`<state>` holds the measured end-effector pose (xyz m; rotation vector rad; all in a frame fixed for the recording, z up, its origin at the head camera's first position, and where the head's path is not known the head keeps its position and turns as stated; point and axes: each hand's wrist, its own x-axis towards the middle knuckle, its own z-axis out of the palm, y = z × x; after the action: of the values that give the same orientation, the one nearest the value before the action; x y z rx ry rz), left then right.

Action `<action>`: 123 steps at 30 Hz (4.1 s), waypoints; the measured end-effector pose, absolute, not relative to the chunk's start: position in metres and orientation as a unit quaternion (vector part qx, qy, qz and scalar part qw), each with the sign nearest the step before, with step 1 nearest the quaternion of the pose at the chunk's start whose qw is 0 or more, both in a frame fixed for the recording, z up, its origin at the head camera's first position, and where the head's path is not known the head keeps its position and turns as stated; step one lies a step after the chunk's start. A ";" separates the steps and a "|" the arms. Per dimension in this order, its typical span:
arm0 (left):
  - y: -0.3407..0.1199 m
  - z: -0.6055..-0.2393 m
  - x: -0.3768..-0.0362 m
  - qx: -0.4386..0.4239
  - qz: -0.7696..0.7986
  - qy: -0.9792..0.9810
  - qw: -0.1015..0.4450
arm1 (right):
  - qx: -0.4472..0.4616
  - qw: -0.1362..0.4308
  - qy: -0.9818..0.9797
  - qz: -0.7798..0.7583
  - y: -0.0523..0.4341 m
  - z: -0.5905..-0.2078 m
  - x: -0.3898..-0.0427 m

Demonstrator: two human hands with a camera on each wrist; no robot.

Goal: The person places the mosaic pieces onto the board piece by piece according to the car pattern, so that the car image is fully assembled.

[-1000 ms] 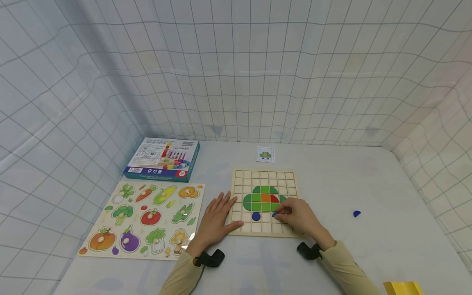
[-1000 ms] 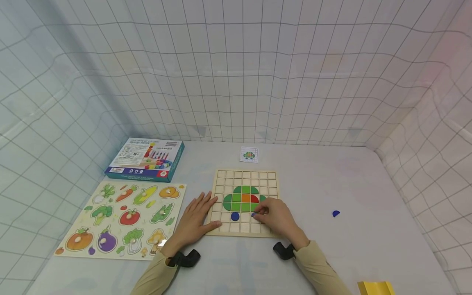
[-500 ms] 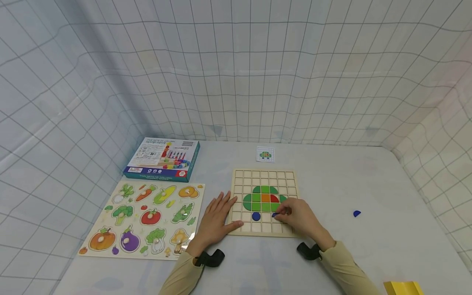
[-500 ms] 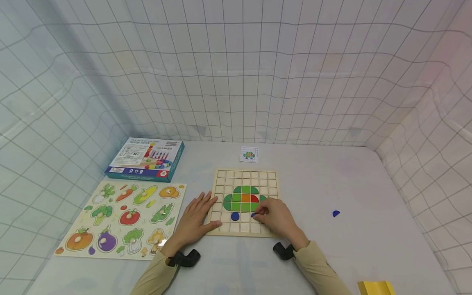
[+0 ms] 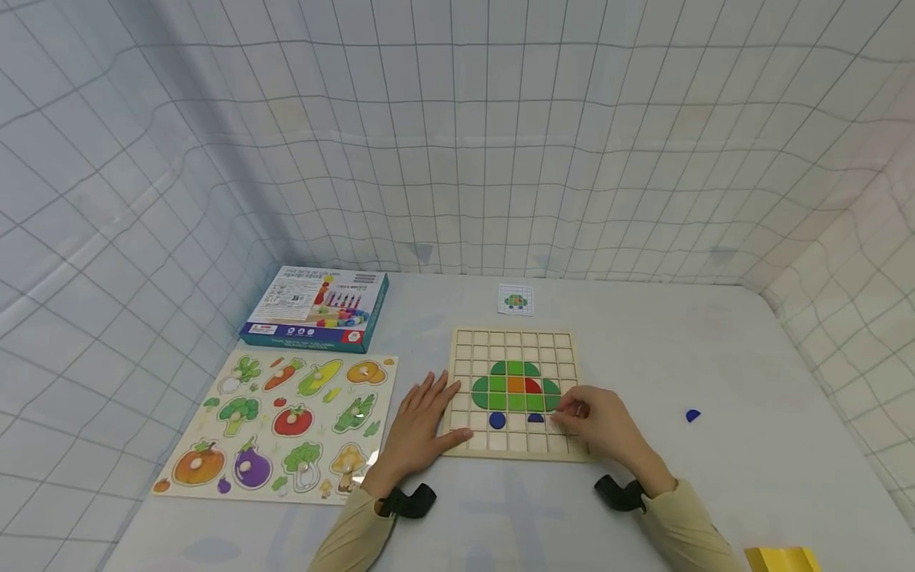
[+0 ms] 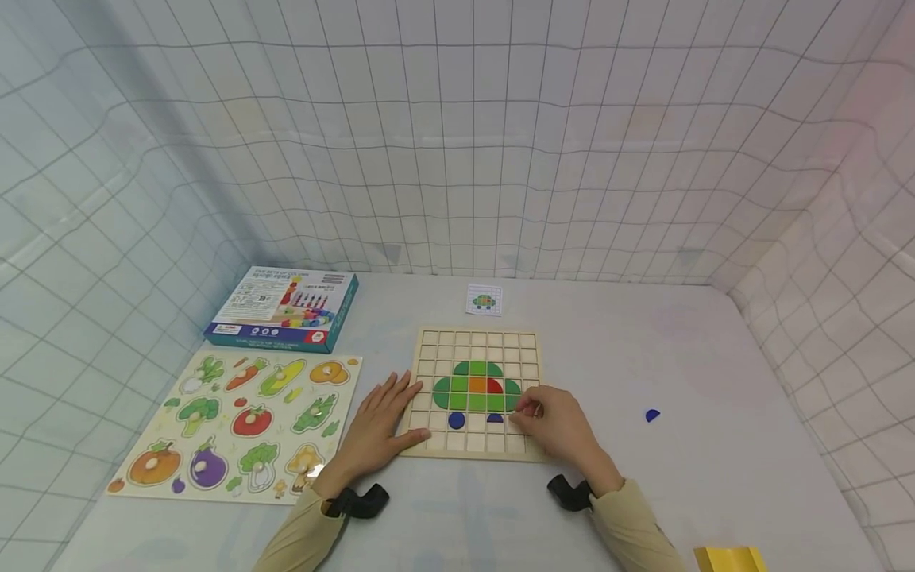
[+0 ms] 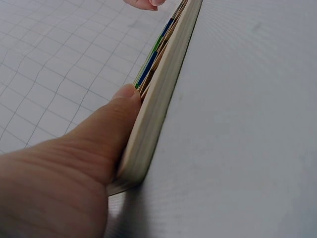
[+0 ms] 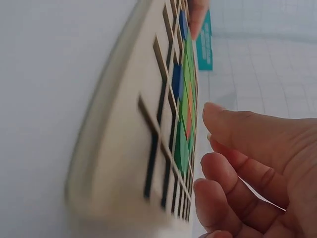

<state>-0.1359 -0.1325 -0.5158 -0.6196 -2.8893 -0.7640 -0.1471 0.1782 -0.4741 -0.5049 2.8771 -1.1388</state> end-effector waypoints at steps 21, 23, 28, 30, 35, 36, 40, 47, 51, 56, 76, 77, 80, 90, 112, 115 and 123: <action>-0.134 -0.520 -0.134 -0.192 -0.245 -0.949 0.041 | 0.009 0.027 0.963 -0.267 0.321 -0.452 -0.138; -0.134 -0.520 -0.135 -0.192 -0.246 -0.949 0.042 | 0.013 0.050 0.964 -0.263 0.324 -0.453 -0.138; -0.134 -0.520 -0.136 -0.194 -0.245 -0.949 0.044 | 0.017 0.066 0.960 -0.271 0.326 -0.457 -0.138; -0.133 -0.520 -0.136 -0.194 -0.243 -0.949 0.042 | 0.017 0.070 0.959 -0.276 0.326 -0.459 -0.138; -0.132 -0.518 -0.136 -0.193 -0.244 -0.950 0.038 | 0.007 0.058 0.959 -0.278 0.324 -0.463 -0.136; -0.132 -0.518 -0.136 -0.193 -0.245 -0.949 0.037 | 0.003 0.051 0.959 -0.277 0.323 -0.463 -0.136; -0.132 -0.518 -0.136 -0.195 -0.248 -0.948 0.040 | -0.006 0.036 0.961 -0.273 0.318 -0.464 -0.134; -0.132 -0.519 -0.135 -0.197 -0.245 -0.948 0.045 | -0.011 0.053 0.962 -0.269 0.310 -0.460 -0.137; -0.131 -0.518 -0.136 -0.198 -0.249 -0.947 0.045 | -0.007 0.056 0.959 -0.276 0.308 -0.460 -0.138; -0.132 -0.517 -0.136 -0.194 -0.247 -0.949 0.035 | -0.006 0.043 0.958 -0.283 0.303 -0.463 -0.136; -0.132 -0.516 -0.135 -0.197 -0.254 -0.946 0.042 | -0.093 -0.039 0.918 -0.384 0.210 -0.467 -0.130; -0.132 -0.516 -0.135 -0.197 -0.255 -0.946 0.042 | -0.097 -0.038 0.916 -0.388 0.206 -0.469 -0.130; -0.132 -0.516 -0.135 -0.198 -0.257 -0.945 0.045 | -0.109 -0.031 0.909 -0.401 0.196 -0.472 -0.130; -0.132 -0.516 -0.135 -0.201 -0.256 -0.944 0.049 | -0.134 0.032 0.892 -0.431 0.171 -0.478 -0.132; -0.133 -0.519 -0.137 -0.200 -0.243 -0.948 0.045 | -0.152 0.033 0.901 -0.405 0.152 -0.480 -0.137; -0.133 -0.519 -0.136 -0.198 -0.242 -0.949 0.044 | -0.153 0.031 0.901 -0.404 0.152 -0.481 -0.137; -0.133 -0.519 -0.136 -0.198 -0.243 -0.948 0.047 | -0.175 0.014 0.902 -0.395 0.151 -0.482 -0.139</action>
<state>-0.1363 -0.1332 -0.5190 -0.6034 -2.8935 -0.7414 -0.1391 0.1512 -0.4817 -0.5460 2.8069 -1.2303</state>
